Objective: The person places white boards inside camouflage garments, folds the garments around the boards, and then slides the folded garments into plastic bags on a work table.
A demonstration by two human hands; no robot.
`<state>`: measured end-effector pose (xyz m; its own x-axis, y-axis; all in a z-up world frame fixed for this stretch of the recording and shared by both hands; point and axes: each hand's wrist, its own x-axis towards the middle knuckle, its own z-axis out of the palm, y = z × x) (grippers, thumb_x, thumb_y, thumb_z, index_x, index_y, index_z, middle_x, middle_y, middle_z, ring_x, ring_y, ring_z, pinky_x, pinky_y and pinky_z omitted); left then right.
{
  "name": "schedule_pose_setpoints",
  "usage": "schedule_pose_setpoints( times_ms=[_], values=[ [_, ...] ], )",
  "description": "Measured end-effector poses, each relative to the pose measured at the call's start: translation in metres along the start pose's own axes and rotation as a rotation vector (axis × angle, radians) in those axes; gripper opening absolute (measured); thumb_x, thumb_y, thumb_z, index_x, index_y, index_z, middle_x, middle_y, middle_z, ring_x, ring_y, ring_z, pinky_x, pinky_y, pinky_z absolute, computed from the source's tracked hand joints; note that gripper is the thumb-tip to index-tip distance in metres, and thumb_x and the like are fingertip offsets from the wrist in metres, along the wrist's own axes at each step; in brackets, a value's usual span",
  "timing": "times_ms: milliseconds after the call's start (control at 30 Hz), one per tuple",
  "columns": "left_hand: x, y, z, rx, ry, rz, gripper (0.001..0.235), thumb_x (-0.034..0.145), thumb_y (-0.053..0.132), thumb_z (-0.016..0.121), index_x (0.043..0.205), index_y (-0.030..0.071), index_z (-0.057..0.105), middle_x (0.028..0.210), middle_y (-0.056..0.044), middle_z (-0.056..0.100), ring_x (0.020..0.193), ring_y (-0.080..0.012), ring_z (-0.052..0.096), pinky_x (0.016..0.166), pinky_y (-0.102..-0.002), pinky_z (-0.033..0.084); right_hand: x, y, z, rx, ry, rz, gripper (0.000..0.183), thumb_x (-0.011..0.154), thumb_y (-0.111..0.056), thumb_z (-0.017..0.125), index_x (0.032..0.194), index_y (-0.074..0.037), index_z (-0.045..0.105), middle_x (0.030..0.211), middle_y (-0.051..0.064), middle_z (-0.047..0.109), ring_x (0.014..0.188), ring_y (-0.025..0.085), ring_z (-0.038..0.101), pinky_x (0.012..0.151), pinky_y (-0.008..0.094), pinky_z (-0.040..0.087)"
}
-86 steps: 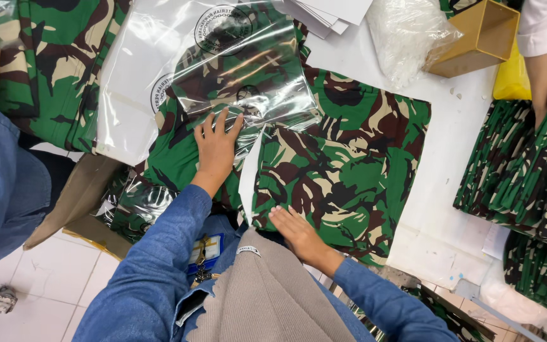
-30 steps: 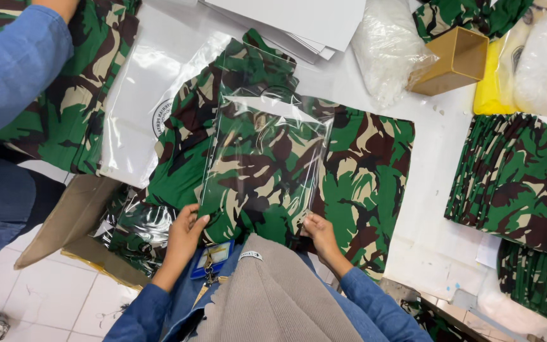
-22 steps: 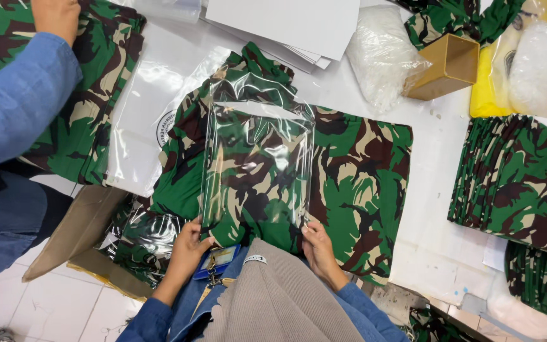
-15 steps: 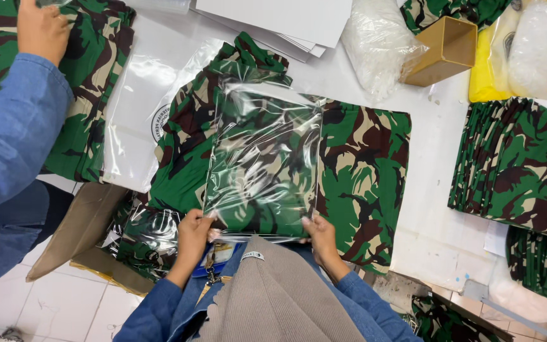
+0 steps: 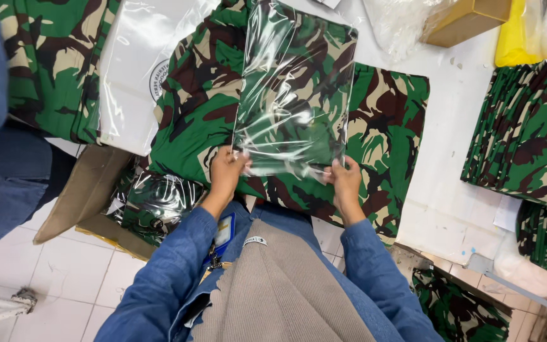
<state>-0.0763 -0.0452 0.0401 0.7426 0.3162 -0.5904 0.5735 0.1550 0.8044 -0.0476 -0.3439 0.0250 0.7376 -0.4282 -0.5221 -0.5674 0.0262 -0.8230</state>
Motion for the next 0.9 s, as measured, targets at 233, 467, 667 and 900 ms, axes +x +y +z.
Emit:
schedule_pose_setpoints(
  times_ms=[233,467,667,900],
  values=[
    [-0.031,-0.044,-0.018,-0.247,-0.121,-0.055,0.017,0.095,0.002,0.061,0.111,-0.004,0.058,0.098,-0.023,0.072,0.090,-0.0255,0.075,0.079,-0.031,0.064,-0.073,-0.020,0.064,-0.669,-0.506,-0.794,0.014,0.093,-0.020,0.070,0.105,-0.022,0.076,0.093,0.000,0.070,0.104,0.024,0.065,0.098,0.036,0.047],
    [-0.023,-0.045,-0.025,-0.252,-0.114,0.255,0.012,0.093,0.000,0.067,0.101,0.001,0.058,0.083,-0.010,0.071,0.078,-0.0103,0.071,0.071,-0.021,0.061,-0.068,-0.046,0.172,-0.908,-1.079,-0.682,0.024,0.079,-0.036,0.080,0.092,-0.020,0.068,0.075,-0.001,0.068,0.083,0.026,0.066,0.081,0.038,0.051],
    [-0.028,-0.011,-0.029,0.018,-0.143,0.416,0.020,0.090,0.006,0.072,0.104,0.013,0.060,0.087,-0.003,0.077,0.084,-0.0105,0.073,0.076,-0.025,0.060,-0.081,-0.078,0.160,-0.842,-1.195,-0.661,0.021,0.084,-0.027,0.076,0.083,-0.011,0.064,0.075,0.009,0.064,0.080,0.032,0.065,0.078,0.042,0.051],
    [-0.007,-0.016,-0.034,0.530,-0.148,0.678,0.014,0.092,0.021,0.076,0.104,0.019,0.069,0.088,-0.003,0.076,0.087,-0.0244,0.074,0.077,-0.036,0.059,-0.113,0.094,-0.109,-1.189,-0.566,-0.375,0.033,0.094,-0.048,0.064,0.093,-0.016,0.057,0.074,0.009,0.066,0.076,0.034,0.068,0.071,0.046,0.053]
  ],
)
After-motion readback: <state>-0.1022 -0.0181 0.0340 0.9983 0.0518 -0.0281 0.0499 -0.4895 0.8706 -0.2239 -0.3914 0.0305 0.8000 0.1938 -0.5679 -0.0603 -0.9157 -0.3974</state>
